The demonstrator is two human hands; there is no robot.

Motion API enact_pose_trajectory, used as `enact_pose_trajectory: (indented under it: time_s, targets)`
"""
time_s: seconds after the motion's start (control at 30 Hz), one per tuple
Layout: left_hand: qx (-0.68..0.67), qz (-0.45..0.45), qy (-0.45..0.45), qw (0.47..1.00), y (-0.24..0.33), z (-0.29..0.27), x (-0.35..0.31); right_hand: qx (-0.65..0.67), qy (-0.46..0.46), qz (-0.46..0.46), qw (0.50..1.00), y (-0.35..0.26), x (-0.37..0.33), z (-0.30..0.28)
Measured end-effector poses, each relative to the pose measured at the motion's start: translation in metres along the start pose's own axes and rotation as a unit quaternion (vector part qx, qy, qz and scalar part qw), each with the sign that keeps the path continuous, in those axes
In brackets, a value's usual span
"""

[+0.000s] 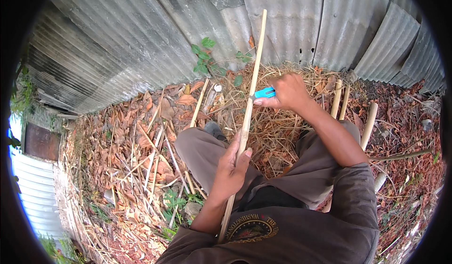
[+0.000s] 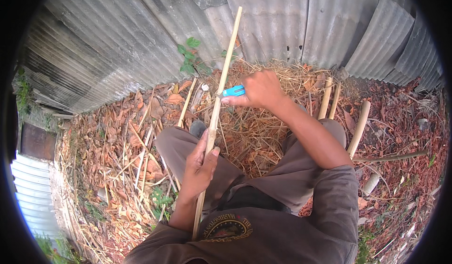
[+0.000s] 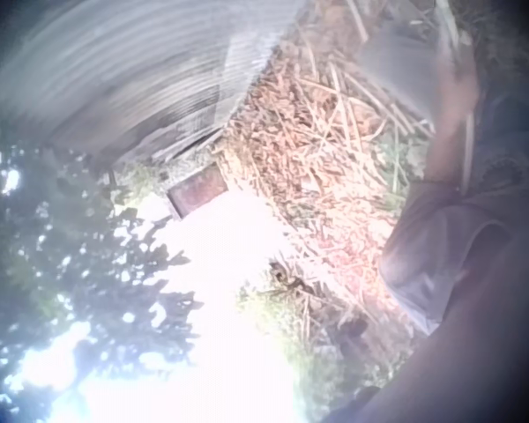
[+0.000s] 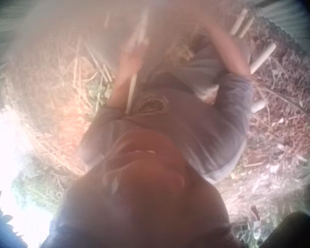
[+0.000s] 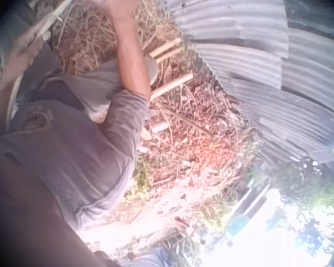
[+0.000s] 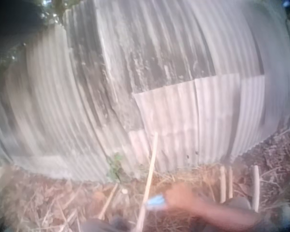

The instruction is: The person sits on the ground and uses a blue utility knife to shave the bark off a long wooden stick. They rotate the stick and scrape the surface repeatedly. Later, they switch to using a machete to continue shaving the stick.

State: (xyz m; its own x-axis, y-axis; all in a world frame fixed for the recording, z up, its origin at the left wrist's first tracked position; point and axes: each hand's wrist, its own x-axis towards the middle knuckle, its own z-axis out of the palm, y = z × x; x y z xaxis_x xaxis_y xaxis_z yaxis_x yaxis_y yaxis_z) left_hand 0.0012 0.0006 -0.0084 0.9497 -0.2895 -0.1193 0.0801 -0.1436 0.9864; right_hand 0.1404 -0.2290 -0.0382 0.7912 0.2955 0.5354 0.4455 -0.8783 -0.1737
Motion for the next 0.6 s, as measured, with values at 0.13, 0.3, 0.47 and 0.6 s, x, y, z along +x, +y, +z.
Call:
enact_pose_trajectory:
  time_s: [0.13,0.3,0.47,0.6]
  targets:
    - [0.062,0.058,-0.008,0.996,-0.012,-0.006,-0.002,-0.016,-0.001,0.042,0.999,0.024,0.011,0.004]
    - [0.065,0.060,-0.012,0.996,-0.018,-0.009,-0.002,-0.004,0.010,0.052,0.999,0.038,0.027,0.010]
    - [-0.032,0.005,-0.042,0.999,-0.003,-0.004,-0.015,-0.018,0.027,0.176,0.984,0.080,0.056,0.006]
    - [-0.051,-0.009,-0.116,0.992,-0.007,0.000,-0.032,0.001,0.002,0.395,0.919,0.150,0.069,-0.010]
